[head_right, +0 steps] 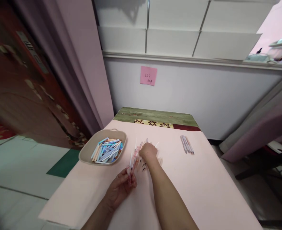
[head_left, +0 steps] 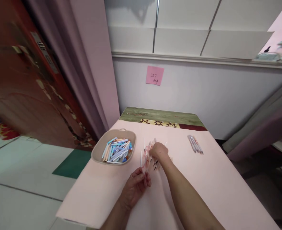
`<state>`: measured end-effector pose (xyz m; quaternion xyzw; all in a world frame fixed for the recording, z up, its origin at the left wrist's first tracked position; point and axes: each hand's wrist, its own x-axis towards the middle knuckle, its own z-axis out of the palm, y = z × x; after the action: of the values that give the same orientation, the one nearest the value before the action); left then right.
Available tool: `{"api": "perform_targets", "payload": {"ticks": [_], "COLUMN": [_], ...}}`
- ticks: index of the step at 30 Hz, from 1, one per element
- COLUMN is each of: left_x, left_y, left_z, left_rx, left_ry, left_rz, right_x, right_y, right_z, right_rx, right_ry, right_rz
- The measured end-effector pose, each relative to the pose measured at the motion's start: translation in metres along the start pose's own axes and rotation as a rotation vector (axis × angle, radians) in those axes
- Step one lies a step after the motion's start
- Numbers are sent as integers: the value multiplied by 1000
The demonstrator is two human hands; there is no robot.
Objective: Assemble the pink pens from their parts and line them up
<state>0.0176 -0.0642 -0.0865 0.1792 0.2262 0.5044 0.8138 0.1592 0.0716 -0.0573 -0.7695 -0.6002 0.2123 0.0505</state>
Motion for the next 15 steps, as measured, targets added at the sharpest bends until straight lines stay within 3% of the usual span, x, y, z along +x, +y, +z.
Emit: {"api": "perform_targets", "payload": {"ticks": [5,12,15], "left_x": [-3,-3,-2], "left_y": [1,5,5], "left_z": [-1,0,-1], "left_rx": [-12,56,41], "left_ry": [35,59,80], "left_rz": [1,-68,-76], "right_x": [-6,-45,-64], "right_y": [3,26,25], "right_z": [-9,-23,-24], "right_rx": [218,685,1074], "right_ry": [29,147,134], "right_rz": [50,-87,-171]}}
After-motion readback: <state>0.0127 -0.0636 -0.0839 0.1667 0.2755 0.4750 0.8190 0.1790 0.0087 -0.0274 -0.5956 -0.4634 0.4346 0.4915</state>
